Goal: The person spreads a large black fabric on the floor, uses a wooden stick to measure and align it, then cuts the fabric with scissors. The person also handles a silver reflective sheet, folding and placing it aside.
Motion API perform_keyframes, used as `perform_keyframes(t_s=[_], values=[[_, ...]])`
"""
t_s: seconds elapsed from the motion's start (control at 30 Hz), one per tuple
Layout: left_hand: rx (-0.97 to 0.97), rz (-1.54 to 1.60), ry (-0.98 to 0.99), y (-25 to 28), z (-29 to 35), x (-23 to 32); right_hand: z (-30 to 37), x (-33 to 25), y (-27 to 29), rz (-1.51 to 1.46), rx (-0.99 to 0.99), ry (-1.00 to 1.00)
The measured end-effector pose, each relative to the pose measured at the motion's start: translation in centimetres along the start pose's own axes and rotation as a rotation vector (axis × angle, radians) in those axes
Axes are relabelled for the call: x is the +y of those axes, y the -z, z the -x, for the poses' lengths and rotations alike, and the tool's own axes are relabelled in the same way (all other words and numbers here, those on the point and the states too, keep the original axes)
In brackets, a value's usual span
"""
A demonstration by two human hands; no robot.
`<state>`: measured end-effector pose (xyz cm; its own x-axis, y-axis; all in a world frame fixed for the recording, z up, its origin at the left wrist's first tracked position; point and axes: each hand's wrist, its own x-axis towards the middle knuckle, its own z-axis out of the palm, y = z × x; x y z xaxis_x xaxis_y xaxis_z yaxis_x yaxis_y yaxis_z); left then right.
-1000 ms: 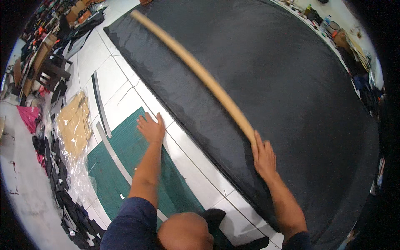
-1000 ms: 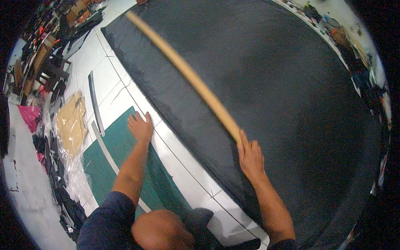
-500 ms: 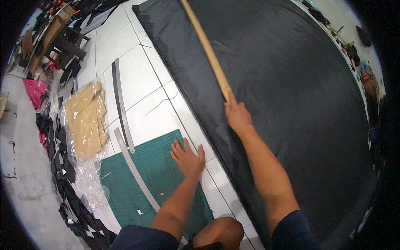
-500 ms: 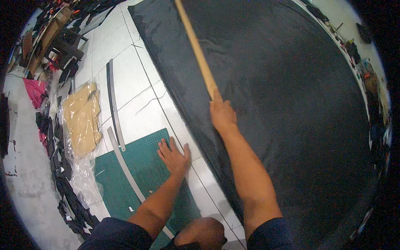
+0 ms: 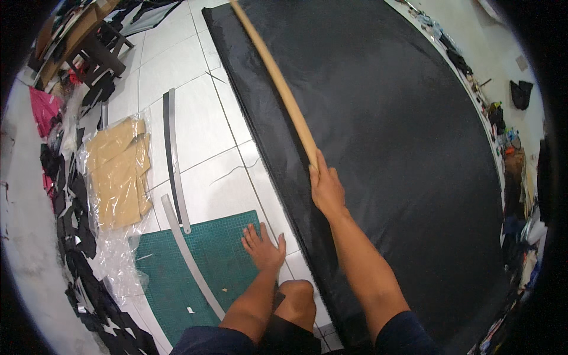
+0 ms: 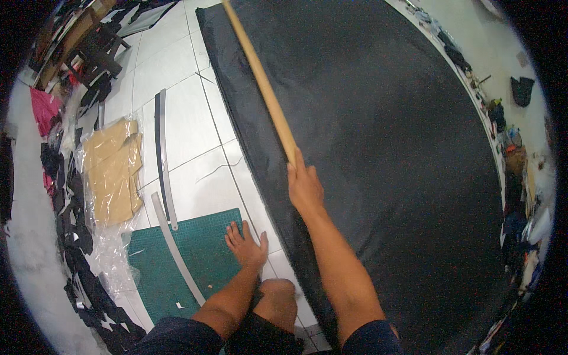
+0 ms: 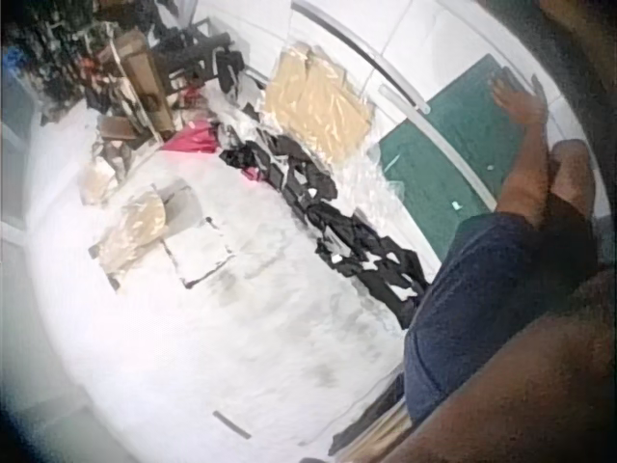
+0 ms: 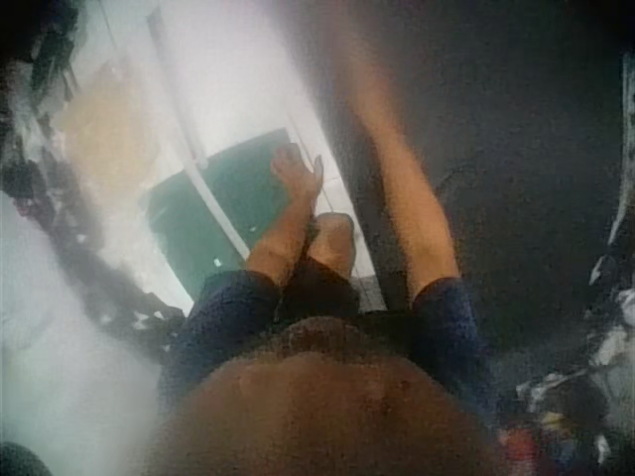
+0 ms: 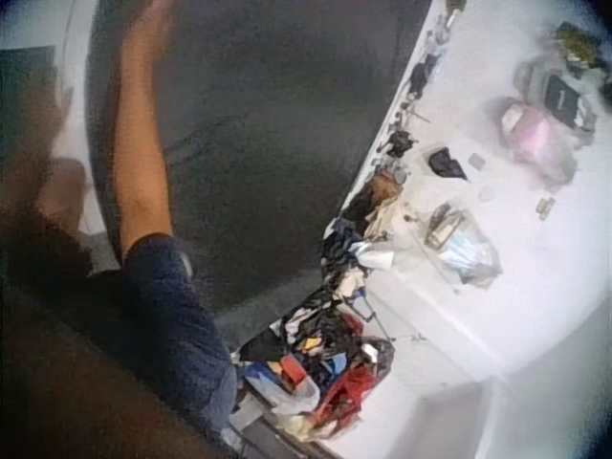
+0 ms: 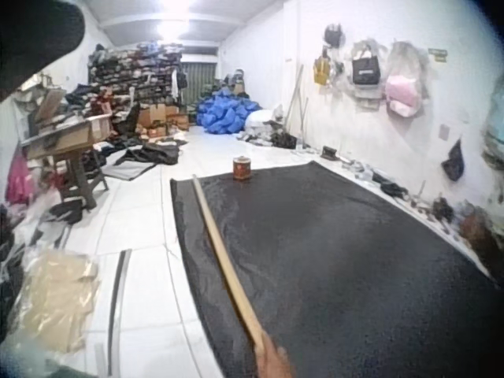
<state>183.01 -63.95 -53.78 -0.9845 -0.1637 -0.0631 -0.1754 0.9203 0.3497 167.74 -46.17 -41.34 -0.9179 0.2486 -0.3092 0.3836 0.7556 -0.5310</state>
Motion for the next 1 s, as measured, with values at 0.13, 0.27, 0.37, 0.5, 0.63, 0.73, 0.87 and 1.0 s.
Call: perform_keyframes(t_s=[0.13, 0.27, 0.37, 0.5, 0.63, 0.73, 0.87, 1.0], values=[[-0.012, -0.004, -0.009, 0.5, 0.1, 0.2, -2.0, 1.6, -1.0, 0.089, 0.012, 0.000], [0.016, -0.018, -0.023, 0.0, 0.1, 0.3, -5.6, 1.1, -3.4, 0.109, -0.045, 0.076], [-0.003, -0.038, -0.018, 0.0, 0.1, 0.7, -6.3, 0.6, -3.8, 0.091, -0.094, 0.144], [0.021, -0.091, 0.009, 0.1, 0.4, -0.6, -5.5, 3.4, 0.7, -0.028, -0.099, 0.151], [0.202, 0.171, 0.080, 0.9, -4.6, 4.5, -1.9, 14.7, 6.8, 0.076, -0.026, 0.067], [0.173, 0.257, -0.268, -0.4, -10.7, 19.8, -0.1, 26.5, 10.9, 0.241, 0.074, -0.042], [0.009, 0.231, -0.551, -8.0, -15.4, 36.2, -0.8, 36.8, 16.1, 0.364, 0.299, -0.028], [0.079, 0.062, -0.686, -14.4, -17.1, 42.2, -5.3, 41.7, 20.7, 0.410, 0.346, -0.139]])
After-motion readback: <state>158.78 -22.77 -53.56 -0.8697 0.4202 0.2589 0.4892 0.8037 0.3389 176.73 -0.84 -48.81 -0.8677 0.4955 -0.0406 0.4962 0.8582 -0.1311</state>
